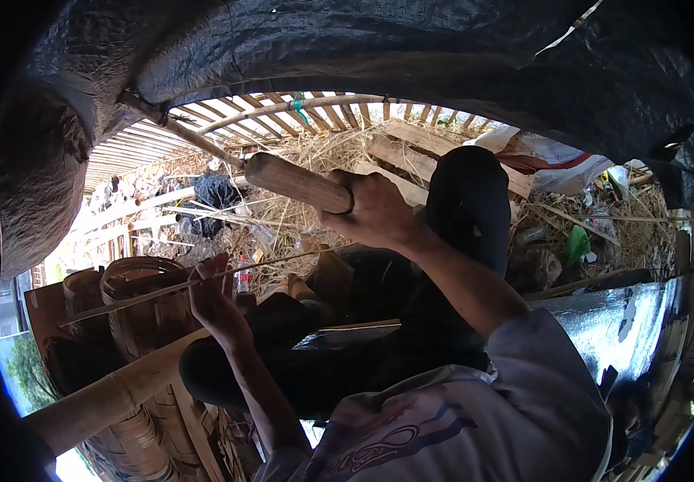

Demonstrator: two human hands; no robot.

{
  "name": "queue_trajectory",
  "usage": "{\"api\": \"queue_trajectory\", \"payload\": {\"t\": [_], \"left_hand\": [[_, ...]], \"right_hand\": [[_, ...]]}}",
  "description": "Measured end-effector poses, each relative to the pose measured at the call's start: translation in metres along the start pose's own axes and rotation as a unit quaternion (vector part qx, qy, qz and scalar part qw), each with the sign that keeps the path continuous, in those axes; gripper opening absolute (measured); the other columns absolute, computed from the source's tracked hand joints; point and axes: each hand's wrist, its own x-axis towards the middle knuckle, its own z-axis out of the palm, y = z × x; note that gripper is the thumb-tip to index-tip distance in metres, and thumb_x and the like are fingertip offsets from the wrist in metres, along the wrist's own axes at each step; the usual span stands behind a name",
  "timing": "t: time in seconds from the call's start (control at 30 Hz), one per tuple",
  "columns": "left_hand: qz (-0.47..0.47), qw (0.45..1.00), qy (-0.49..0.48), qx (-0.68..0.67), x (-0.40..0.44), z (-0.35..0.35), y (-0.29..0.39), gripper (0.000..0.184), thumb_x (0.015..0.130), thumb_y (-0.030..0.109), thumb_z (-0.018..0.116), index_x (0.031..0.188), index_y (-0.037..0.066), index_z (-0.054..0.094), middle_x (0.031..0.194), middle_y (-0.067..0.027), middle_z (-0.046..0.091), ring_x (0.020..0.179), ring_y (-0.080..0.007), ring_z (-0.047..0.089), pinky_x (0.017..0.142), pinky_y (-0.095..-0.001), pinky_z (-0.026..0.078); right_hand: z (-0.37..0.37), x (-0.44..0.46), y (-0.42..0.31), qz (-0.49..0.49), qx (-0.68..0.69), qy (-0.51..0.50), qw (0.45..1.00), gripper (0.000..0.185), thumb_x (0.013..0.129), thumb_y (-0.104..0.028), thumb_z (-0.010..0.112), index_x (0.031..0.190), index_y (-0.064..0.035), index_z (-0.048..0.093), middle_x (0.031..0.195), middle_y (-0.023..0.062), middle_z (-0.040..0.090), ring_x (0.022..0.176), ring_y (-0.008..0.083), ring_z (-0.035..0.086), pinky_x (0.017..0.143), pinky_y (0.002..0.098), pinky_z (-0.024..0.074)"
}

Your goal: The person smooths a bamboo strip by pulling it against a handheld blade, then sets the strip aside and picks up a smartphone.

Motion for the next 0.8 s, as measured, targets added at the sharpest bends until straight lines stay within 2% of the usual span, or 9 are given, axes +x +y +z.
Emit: {"api": "queue_trajectory", "payload": {"t": [0.03,0.07,0.13,0.2,0.3,0.5,0.57,0.67,0.8], "left_hand": [[-0.014,0.998,-0.033,0.042,0.003,-0.001,-0.012,0.031,0.094,0.027,0.048,0.104,0.0,0.058,0.091,-0.0099,0.062,0.091,-0.018,0.061,0.081,-0.0293,0.047],[-0.015,0.998,-0.034,0.043,0.002,-0.003,-0.018,0.031,0.094,0.027,0.048,0.104,0.0,0.058,0.091,-0.0099,0.062,0.091,-0.018,0.061,0.081,-0.0293,0.047],[-0.036,0.951,-0.136,0.275,-0.002,-0.001,-0.022,0.032,0.093,0.022,0.05,0.102,-0.007,0.061,0.092,-0.0132,0.065,0.084,-0.017,0.061,0.077,-0.0277,0.047],[-0.066,0.951,-0.142,0.268,-0.004,0.001,-0.023,0.032,0.092,0.021,0.052,0.102,-0.008,0.061,0.089,-0.013,0.066,0.083,-0.0168,0.061,0.076,-0.028,0.046],[-0.018,0.97,-0.122,0.209,-0.004,0.0,-0.024,0.032,0.094,0.025,0.048,0.099,-0.003,0.063,0.088,-0.01,0.066,0.079,-0.0133,0.062,0.07,-0.0252,0.048],[-0.051,0.989,-0.09,0.107,-0.008,0.004,-0.003,0.033,0.094,0.025,0.048,0.1,-0.005,0.062,0.094,-0.0121,0.065,0.087,-0.0165,0.061,0.077,-0.029,0.048],[0.009,0.991,-0.078,0.112,-0.008,0.002,-0.002,0.036,0.095,0.026,0.046,0.102,-0.006,0.06,0.093,-0.0135,0.064,0.088,-0.0165,0.061,0.075,-0.0279,0.049],[0.014,0.996,-0.048,0.078,-0.009,0.0,0.001,0.039,0.095,0.028,0.046,0.104,-0.008,0.058,0.092,-0.0149,0.064,0.086,-0.0168,0.061,0.073,-0.0277,0.05],[0.033,0.999,-0.012,0.032,-0.01,-0.001,0.009,0.043,0.095,0.03,0.046,0.107,-0.01,0.055,0.091,-0.0158,0.064,0.084,-0.0179,0.062,0.073,-0.0287,0.052]], "right_hand": [[0.001,0.0,0.001,-0.004,-0.038,-0.008,0.999,0.025,0.073,-0.023,0.07,0.083,-0.0034,0.057,0.067,0.0108,0.06,0.065,0.025,0.062,0.063,0.0361,0.0483],[0.003,0.0,0.001,-0.002,-0.038,-0.009,0.999,0.025,0.073,-0.023,0.07,0.083,-0.0034,0.057,0.067,0.0108,0.06,0.065,0.025,0.062,0.063,0.0361,0.0483],[0.003,-0.002,0.001,-0.012,-0.064,-0.022,0.998,0.025,0.072,-0.023,0.07,0.08,-0.0043,0.055,0.064,0.0105,0.06,0.062,0.0259,0.062,0.062,0.0365,0.0481],[0.003,-0.002,0.001,-0.005,-0.055,-0.024,0.998,0.025,0.072,-0.023,0.07,0.081,-0.0044,0.055,0.063,0.0103,0.06,0.062,0.0259,0.061,0.062,0.0364,0.0481],[0.006,-0.002,0.003,-0.013,-0.039,-0.021,0.999,0.026,0.071,-0.023,0.07,0.082,-0.0046,0.055,0.062,0.01,0.059,0.06,0.0256,0.061,0.062,0.0361,0.0483],[0.008,-0.002,0.005,-0.028,-0.043,-0.024,0.998,0.026,0.072,-0.024,0.07,0.082,-0.0045,0.055,0.062,0.0101,0.06,0.06,0.0254,0.062,0.063,0.0358,0.0482],[0.009,-0.003,0.004,-0.02,-0.042,-0.027,0.999,0.026,0.072,-0.024,0.07,0.081,-0.0044,0.055,0.063,0.0102,0.06,0.061,0.0257,0.062,0.063,0.0357,0.0481],[0.009,-0.004,0.005,0.001,-0.04,-0.034,0.999,0.027,0.072,-0.024,0.071,0.08,-0.0043,0.056,0.063,0.0104,0.06,0.06,0.0263,0.061,0.064,0.036,0.048],[0.01,-0.003,0.009,-0.039,-0.063,-0.014,0.997,0.033,0.073,-0.031,0.066,0.088,-0.0043,0.057,0.064,0.0136,0.061,0.057,0.0276,0.062,0.055,0.0371,0.0505]]}}
